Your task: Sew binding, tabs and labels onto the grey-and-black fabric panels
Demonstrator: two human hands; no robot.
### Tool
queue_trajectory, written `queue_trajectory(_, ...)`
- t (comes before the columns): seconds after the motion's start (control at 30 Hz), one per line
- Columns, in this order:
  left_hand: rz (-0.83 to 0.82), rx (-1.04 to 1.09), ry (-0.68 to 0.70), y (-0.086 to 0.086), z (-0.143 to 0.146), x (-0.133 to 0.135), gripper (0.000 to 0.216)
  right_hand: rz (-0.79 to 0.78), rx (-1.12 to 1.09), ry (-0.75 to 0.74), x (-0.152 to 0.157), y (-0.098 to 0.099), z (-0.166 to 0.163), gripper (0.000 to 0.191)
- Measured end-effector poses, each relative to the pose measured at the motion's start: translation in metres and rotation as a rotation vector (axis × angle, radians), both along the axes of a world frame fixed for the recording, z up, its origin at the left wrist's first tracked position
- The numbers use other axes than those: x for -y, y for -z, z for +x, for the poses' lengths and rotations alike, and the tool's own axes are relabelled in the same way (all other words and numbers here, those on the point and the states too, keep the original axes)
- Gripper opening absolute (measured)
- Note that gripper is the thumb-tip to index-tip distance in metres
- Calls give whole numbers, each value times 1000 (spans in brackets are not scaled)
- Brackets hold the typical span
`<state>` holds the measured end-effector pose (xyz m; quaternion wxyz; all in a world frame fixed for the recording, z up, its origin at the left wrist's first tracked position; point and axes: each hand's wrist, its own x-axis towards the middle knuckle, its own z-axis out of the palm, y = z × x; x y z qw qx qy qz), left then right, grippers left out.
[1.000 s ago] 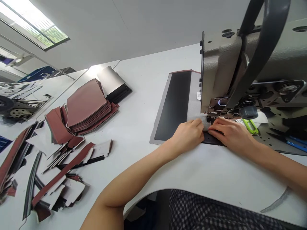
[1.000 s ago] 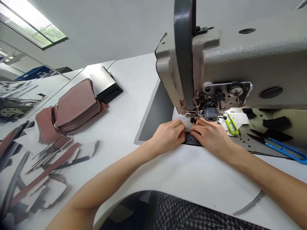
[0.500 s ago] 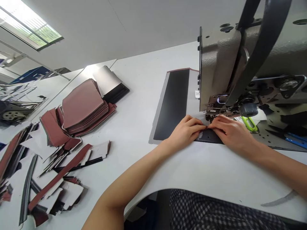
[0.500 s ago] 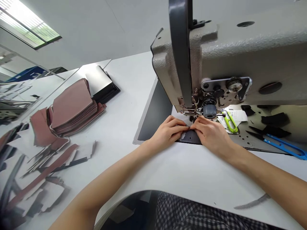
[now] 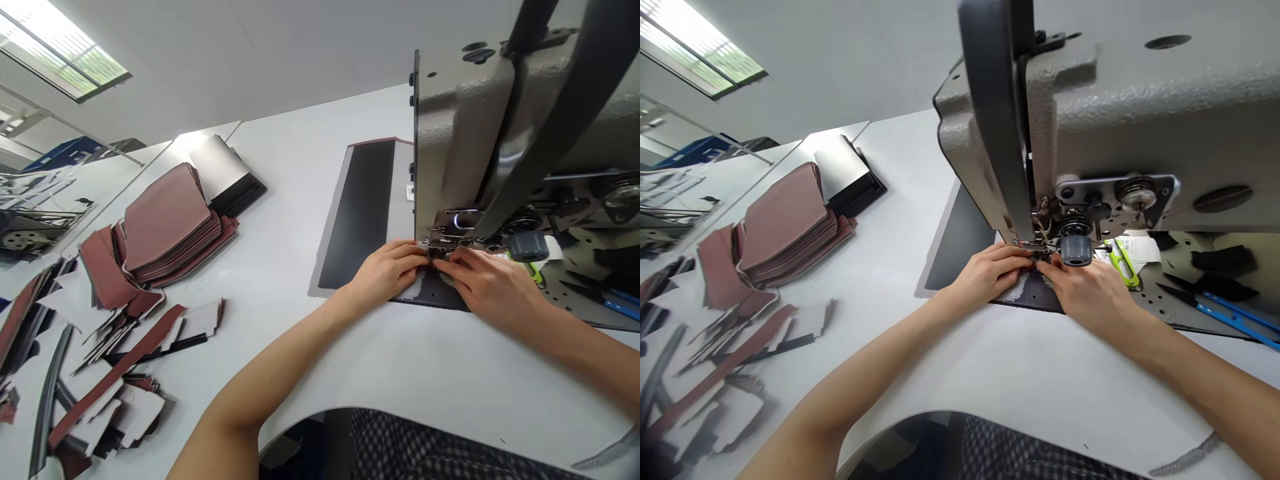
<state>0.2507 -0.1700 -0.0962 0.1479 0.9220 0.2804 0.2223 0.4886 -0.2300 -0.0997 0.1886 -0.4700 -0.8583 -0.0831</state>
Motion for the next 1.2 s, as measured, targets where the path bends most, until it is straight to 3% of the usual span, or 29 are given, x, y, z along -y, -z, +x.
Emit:
queue_trajectory(0.43,-69,-4,-71,-5,4,-10,30,12,-37,-17,1,4,2,36)
queue_trajectory(0.6,-107,-140,100,-17,-1,-31,24,28,-40,-22,0,2,1,35)
queue_trajectory(0.7,-164,-83,186,-17,-5,-39,26,22,-33,-20,0,2,0,36)
queue_trajectory(1.2,-208,17,93,-6,-4,-26,24,-10,-66,-34,3,-1,1,36)
